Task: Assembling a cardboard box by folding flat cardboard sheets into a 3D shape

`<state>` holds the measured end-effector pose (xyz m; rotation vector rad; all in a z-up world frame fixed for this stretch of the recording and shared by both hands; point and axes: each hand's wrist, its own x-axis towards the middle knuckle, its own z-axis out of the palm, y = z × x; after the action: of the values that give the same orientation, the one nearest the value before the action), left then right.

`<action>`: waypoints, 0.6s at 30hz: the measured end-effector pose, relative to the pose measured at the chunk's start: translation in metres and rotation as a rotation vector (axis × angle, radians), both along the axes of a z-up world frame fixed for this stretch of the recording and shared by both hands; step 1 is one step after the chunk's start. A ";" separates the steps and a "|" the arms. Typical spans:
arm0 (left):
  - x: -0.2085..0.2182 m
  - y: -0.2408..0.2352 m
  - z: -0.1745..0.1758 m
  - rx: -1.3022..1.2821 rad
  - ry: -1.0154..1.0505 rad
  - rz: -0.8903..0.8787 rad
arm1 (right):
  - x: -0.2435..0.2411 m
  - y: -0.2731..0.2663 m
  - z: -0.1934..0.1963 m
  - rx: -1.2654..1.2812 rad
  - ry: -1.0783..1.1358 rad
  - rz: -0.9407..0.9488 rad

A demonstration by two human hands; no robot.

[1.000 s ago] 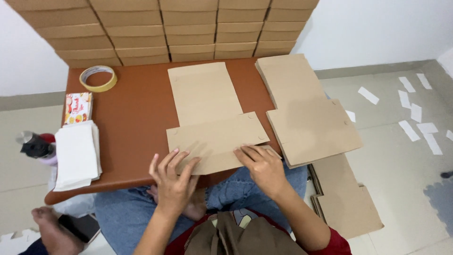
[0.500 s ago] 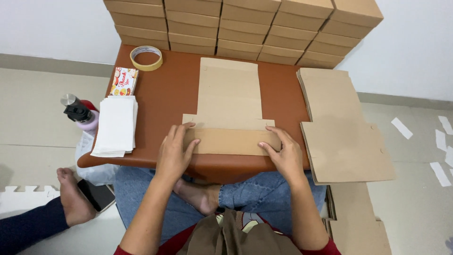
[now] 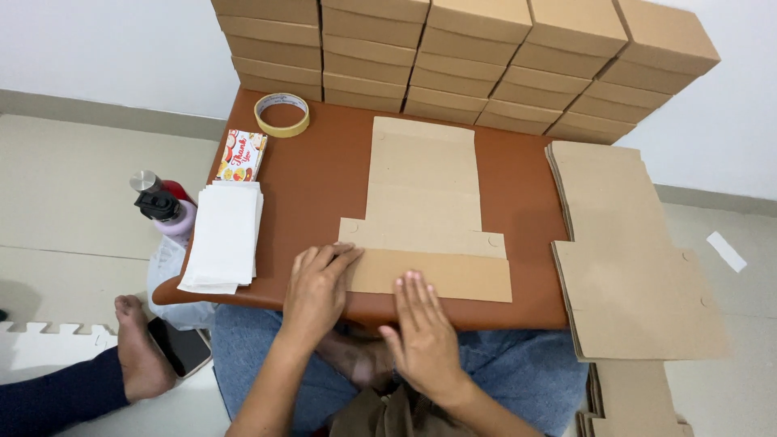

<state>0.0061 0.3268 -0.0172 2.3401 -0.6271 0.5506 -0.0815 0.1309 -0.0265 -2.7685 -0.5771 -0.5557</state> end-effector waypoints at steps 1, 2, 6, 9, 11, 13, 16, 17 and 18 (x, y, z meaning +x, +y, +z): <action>0.002 0.002 0.000 -0.001 0.006 0.003 | 0.007 0.014 0.001 -0.001 0.006 0.003; 0.003 0.003 -0.001 -0.011 0.069 -0.014 | 0.013 0.027 0.003 0.006 -0.003 0.084; 0.004 0.005 0.005 -0.067 0.185 -0.032 | 0.026 0.066 0.011 0.071 -0.015 0.235; 0.002 0.004 0.005 -0.026 0.170 -0.032 | 0.029 0.046 0.013 0.106 0.053 0.292; -0.001 0.002 0.013 0.031 0.128 -0.018 | 0.023 0.017 0.021 0.100 0.094 0.236; -0.004 0.001 0.017 0.080 0.082 -0.008 | 0.019 -0.013 0.026 0.085 0.132 0.175; -0.009 0.001 0.012 0.233 0.010 -0.023 | 0.014 -0.061 0.025 0.028 0.096 0.035; -0.011 0.001 0.012 0.272 -0.040 -0.021 | 0.014 -0.076 0.023 0.000 0.155 -0.062; -0.013 0.000 0.012 0.311 -0.090 -0.020 | 0.013 -0.092 0.021 -0.027 0.214 -0.161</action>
<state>-0.0068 0.3272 -0.0054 2.6063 -0.8272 0.5869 -0.0680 0.0390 -0.0054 -2.8676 -0.3190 -0.2789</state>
